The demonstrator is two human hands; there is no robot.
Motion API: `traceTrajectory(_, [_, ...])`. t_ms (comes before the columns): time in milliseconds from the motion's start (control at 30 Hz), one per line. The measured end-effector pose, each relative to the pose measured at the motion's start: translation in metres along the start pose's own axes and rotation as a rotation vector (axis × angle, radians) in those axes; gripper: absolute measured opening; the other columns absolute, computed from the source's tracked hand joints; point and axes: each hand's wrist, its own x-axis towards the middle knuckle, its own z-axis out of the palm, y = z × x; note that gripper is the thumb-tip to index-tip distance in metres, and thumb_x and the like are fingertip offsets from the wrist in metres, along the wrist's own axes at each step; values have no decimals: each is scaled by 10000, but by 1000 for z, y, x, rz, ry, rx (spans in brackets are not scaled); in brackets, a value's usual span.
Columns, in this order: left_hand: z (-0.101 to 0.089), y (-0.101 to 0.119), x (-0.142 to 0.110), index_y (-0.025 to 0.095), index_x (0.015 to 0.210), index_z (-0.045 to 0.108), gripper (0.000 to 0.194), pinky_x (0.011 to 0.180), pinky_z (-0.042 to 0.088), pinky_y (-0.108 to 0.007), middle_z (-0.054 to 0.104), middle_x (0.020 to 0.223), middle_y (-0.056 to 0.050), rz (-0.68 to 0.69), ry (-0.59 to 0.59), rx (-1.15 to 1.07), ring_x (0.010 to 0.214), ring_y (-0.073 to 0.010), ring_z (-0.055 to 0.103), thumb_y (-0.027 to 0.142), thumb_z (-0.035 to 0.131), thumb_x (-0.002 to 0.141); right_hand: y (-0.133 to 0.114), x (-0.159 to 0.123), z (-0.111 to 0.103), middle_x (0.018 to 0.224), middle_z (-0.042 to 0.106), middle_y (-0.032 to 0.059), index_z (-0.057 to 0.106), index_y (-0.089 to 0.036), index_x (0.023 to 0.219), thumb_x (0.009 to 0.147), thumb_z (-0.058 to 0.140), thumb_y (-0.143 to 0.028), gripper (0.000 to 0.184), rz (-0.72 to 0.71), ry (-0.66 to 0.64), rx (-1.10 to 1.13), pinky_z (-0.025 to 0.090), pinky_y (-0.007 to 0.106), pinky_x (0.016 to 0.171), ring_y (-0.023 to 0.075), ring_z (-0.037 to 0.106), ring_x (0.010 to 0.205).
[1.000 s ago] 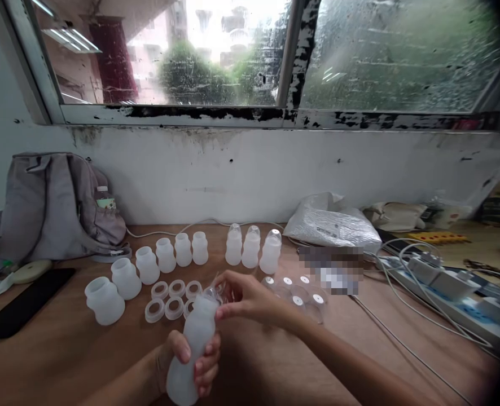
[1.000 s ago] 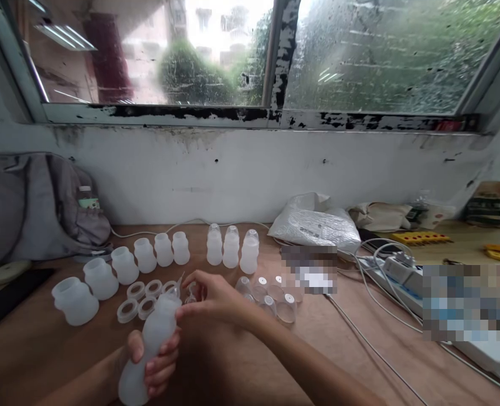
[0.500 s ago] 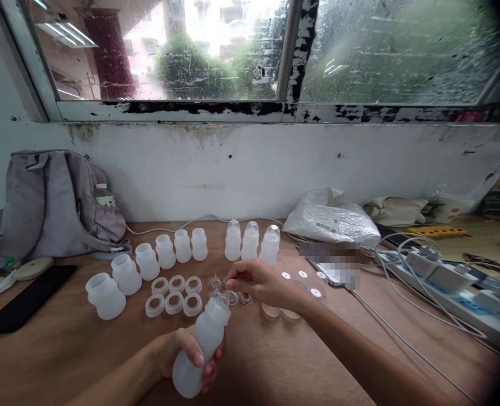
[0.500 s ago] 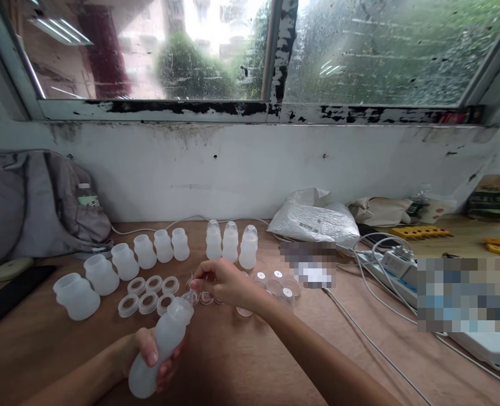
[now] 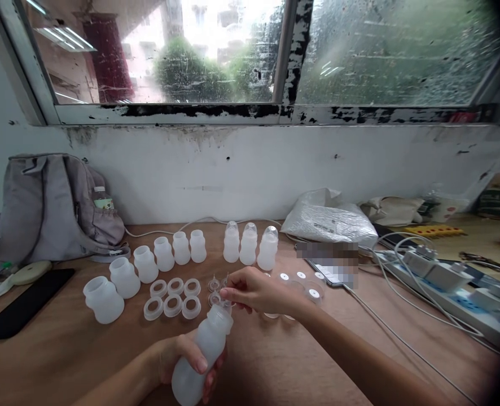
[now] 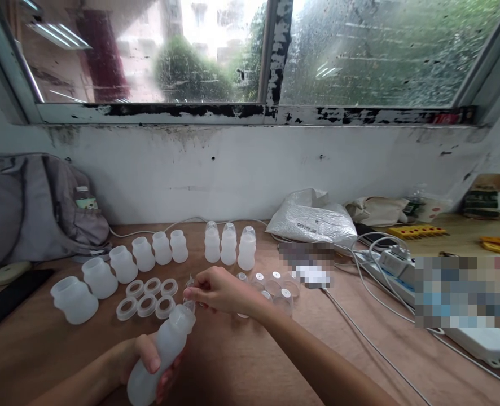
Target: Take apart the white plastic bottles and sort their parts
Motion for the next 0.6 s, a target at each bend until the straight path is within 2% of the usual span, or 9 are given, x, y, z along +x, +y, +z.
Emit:
traceTrajectory(167, [1,0,-1,96,753,564,268,475,417,-239,557,548,-9,14,-12,-38,484,-112,517,170,583,497,0,2,3,536,480,-34,469,-149,625,775,466,-499,381,-24,22,34,319,164,392,48,421,439])
traceTrajectory(300, [3,1,-1,104,768,565,348,482,415,-232,548,552,0,44,-77,-90,488,-106,509,361,652,550,1,3,5,550,479,-33,474,-149,658,767,484,-487,355,-34,59,97,340,170,398,53,423,445])
traceTrajectory(433, [2,0,1,115,943,536,508,451,401,-226,538,554,1,131,-88,-153,457,-104,498,532,557,655,4,4,3,611,514,-21,509,-151,756,767,516,-413,262,-66,80,124,377,186,434,69,465,487])
traceTrajectory(500, [4,0,3,132,1029,502,547,448,396,-238,546,586,-11,172,-11,-175,461,-116,509,576,464,711,5,5,0,626,524,-19,506,-156,767,777,511,-361,205,-86,111,126,394,195,461,76,486,508])
traceTrajectory(600, [11,-1,6,154,1067,496,514,506,403,-267,562,680,-33,262,233,-189,525,-133,535,558,402,763,4,4,-7,659,539,-14,505,-168,776,781,494,-286,119,-118,215,57,410,205,498,89,506,558])
